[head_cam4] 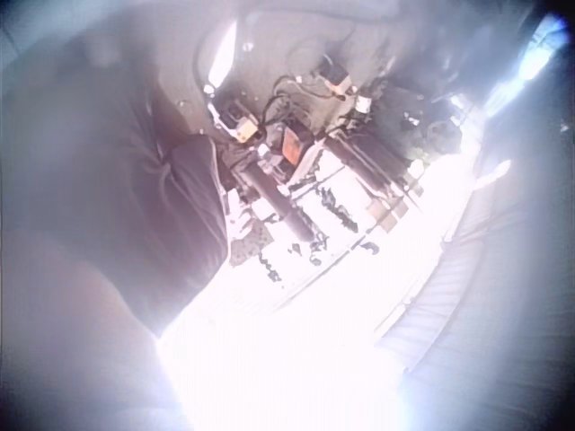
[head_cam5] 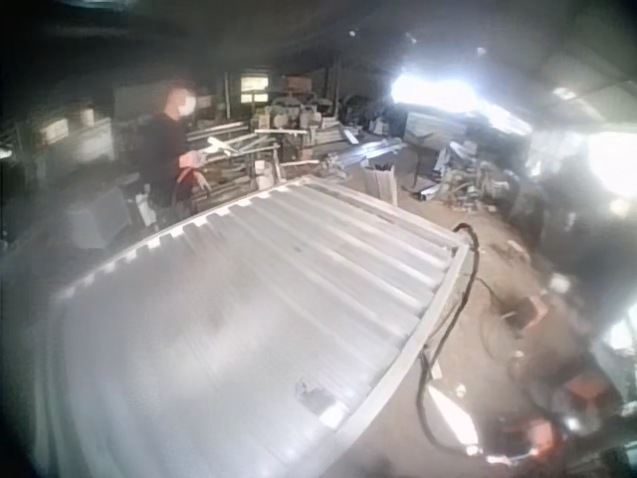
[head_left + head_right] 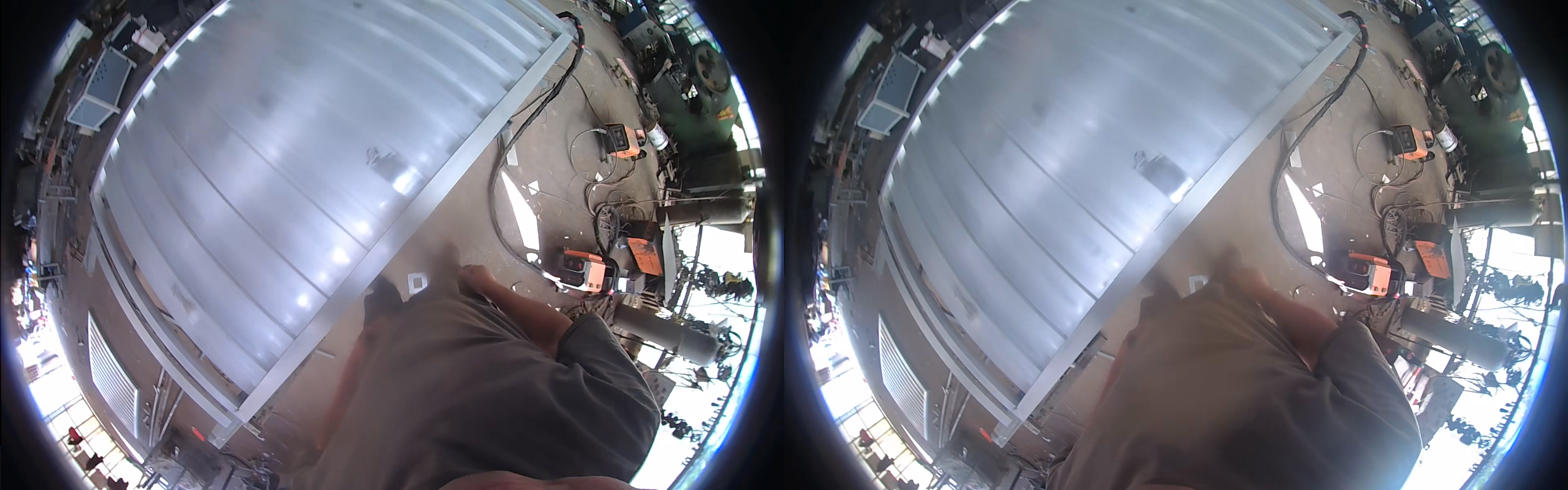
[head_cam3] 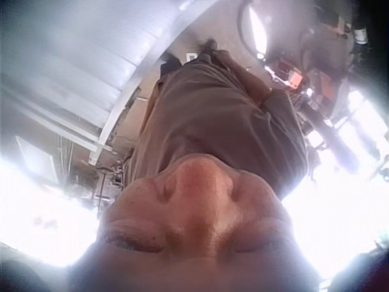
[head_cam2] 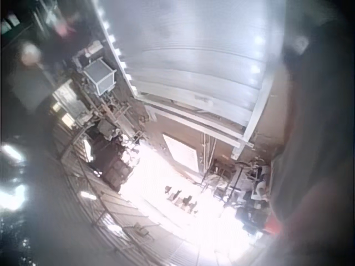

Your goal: The person assembles a large metal frame by inserting multiple long metal slats into a horizontal frame structure. The person picks up each slat and places it into the frame one at a time, adjusting the position to ensure alignment.

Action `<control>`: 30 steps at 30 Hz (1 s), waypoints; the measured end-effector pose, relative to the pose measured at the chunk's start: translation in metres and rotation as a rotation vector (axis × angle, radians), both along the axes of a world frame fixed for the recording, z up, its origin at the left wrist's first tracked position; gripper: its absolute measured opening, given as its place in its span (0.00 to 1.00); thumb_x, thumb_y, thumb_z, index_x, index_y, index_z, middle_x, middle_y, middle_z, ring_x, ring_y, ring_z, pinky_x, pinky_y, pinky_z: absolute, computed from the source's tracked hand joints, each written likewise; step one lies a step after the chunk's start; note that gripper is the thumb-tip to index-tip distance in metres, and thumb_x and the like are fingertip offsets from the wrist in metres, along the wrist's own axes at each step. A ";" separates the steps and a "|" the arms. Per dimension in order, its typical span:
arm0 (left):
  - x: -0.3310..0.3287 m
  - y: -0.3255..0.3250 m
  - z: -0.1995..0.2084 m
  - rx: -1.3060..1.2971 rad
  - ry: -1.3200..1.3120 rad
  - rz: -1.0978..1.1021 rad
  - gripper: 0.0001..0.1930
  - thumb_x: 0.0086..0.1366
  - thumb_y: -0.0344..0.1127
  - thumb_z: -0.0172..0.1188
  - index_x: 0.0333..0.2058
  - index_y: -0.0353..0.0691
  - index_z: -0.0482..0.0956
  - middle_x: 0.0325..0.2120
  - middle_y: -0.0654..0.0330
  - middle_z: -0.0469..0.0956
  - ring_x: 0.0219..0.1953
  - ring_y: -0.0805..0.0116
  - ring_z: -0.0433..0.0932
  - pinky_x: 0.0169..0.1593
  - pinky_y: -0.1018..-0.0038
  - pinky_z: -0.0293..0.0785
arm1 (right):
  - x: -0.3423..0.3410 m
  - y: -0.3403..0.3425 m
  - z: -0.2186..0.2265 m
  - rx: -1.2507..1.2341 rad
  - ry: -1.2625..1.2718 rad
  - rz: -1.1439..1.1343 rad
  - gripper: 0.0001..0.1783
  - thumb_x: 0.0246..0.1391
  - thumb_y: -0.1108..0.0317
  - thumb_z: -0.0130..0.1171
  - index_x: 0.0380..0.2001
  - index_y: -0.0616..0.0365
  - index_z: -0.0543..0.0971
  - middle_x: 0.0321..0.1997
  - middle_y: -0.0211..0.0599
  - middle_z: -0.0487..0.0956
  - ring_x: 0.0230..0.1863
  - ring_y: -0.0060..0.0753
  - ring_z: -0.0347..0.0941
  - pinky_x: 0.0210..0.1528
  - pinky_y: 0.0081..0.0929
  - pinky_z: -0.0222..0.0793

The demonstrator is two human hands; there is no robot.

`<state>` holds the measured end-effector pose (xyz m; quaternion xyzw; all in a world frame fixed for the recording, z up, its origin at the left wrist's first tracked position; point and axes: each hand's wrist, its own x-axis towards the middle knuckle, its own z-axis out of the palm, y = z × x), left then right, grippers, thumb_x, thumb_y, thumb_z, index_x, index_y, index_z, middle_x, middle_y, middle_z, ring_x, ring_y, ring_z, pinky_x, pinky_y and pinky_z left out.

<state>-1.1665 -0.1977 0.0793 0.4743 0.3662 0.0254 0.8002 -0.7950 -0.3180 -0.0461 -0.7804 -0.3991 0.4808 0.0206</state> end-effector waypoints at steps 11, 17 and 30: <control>0.223 -0.034 0.085 -0.161 -0.196 -0.049 0.28 0.78 0.48 0.51 0.68 0.36 0.72 0.66 0.51 0.74 0.69 0.62 0.69 0.72 0.65 0.61 | 0.167 -0.094 -0.025 0.148 0.013 -0.213 0.23 0.60 0.51 0.61 0.46 0.59 0.86 0.40 0.46 0.87 0.43 0.42 0.84 0.49 0.40 0.78; 0.330 -0.037 0.120 -0.039 -0.109 -0.339 0.30 0.79 0.50 0.48 0.69 0.34 0.69 0.68 0.51 0.71 0.71 0.62 0.66 0.74 0.65 0.57 | 0.244 -0.148 0.060 0.181 0.575 -0.801 0.18 0.65 0.57 0.62 0.46 0.60 0.84 0.38 0.30 0.83 0.40 0.22 0.78 0.42 0.26 0.75; 0.571 0.031 0.066 0.587 -0.084 -0.844 0.19 0.75 0.35 0.56 0.62 0.40 0.77 0.59 0.54 0.76 0.66 0.57 0.71 0.69 0.64 0.66 | 0.369 -0.212 0.132 0.611 0.616 -0.846 0.23 0.64 0.67 0.68 0.61 0.55 0.79 0.60 0.40 0.79 0.63 0.37 0.73 0.67 0.36 0.67</control>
